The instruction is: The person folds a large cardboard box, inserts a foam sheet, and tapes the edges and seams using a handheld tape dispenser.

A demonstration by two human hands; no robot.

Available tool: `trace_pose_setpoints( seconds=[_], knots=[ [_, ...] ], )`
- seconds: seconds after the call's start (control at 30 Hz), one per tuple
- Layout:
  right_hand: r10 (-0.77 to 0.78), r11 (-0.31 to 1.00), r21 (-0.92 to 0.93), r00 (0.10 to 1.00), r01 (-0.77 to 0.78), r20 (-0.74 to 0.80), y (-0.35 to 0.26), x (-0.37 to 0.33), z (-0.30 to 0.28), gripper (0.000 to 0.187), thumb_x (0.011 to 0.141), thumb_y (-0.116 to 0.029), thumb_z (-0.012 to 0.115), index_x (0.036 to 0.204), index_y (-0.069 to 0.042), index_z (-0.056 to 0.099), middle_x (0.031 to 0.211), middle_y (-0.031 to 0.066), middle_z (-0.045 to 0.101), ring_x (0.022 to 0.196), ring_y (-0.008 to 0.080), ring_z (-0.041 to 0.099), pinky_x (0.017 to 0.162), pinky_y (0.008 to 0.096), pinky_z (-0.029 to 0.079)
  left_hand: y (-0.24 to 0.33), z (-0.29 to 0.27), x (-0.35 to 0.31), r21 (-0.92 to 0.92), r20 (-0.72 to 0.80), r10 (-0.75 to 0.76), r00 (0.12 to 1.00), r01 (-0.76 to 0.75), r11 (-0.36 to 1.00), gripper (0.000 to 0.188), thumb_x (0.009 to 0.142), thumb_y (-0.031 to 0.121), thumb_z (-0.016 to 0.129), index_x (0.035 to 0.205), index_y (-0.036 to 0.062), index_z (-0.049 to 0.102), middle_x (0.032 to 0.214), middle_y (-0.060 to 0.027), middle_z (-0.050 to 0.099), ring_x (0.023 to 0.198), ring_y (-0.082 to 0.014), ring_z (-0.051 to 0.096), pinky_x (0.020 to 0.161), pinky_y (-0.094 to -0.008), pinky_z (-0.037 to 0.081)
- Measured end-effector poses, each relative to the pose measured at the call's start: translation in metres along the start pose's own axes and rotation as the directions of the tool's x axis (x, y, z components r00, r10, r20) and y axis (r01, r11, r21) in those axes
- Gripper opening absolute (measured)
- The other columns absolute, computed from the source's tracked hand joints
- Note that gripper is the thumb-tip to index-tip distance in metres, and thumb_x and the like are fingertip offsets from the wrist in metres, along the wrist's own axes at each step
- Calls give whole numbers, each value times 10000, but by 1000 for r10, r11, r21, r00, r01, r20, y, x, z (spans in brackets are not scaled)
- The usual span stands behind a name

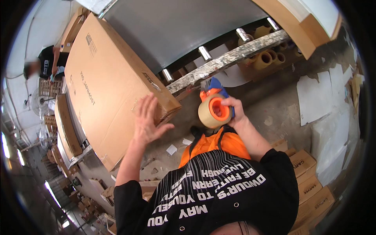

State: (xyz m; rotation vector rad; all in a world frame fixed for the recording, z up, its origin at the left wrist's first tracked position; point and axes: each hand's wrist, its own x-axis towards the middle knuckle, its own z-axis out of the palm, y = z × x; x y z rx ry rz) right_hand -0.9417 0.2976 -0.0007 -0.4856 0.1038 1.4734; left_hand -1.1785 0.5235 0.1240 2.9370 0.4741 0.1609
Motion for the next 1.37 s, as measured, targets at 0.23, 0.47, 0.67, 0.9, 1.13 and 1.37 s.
trace_pose_setpoints(
  seconds=[0.23,0.47,0.67,0.9,1.13,1.37],
  knots=[
    [-140,874,-471,990,118,-13,-38,95,17,539,742,-102,621,1248,82,623,796,53,670,667,98,592,636,223,495,2,19,-22,81,-2,-131,991,131,988,1294,614,588,870,1553,-4,205,1599,-232,295,1482,-444,266,1206,-568,243],
    [292,498,-867,945,-19,148,31,97,-4,672,584,-158,786,1246,-71,714,919,99,765,837,94,670,793,265,531,-7,19,-25,98,11,-123,992,121,988,1289,699,726,737,1560,-38,159,1604,-285,245,1492,-495,208,1210,-571,210],
    [173,54,-986,971,157,164,105,61,34,570,597,-314,717,1129,-111,752,936,148,722,855,346,698,808,413,558,-11,1,39,-46,344,102,934,-91,995,875,921,673,492,1464,-9,419,1564,-207,388,1454,-406,346,1201,-554,238],
    [533,-55,-894,770,444,350,197,90,114,464,616,-245,698,1077,-204,729,828,153,711,844,382,693,754,481,549,-21,2,119,359,830,-178,528,-261,896,783,1040,585,228,798,94,789,832,-125,744,1188,-319,617,1219,-474,260],
    [393,244,-890,799,386,454,58,37,156,763,586,-120,796,1327,-31,639,1235,151,695,1109,231,685,1008,354,505,-185,-105,-168,34,-473,-481,738,561,827,415,937,240,691,1272,-2,646,1371,-178,611,1332,-401,493,1161,-485,342],
    [-24,459,-852,962,252,272,175,229,317,729,782,-92,727,1473,-31,504,1204,58,659,1037,150,630,924,310,510,-262,-86,-430,68,-303,-953,15,998,-6,873,917,584,606,1495,-31,383,1538,-261,400,1413,-418,380,1157,-470,331]
  ],
)
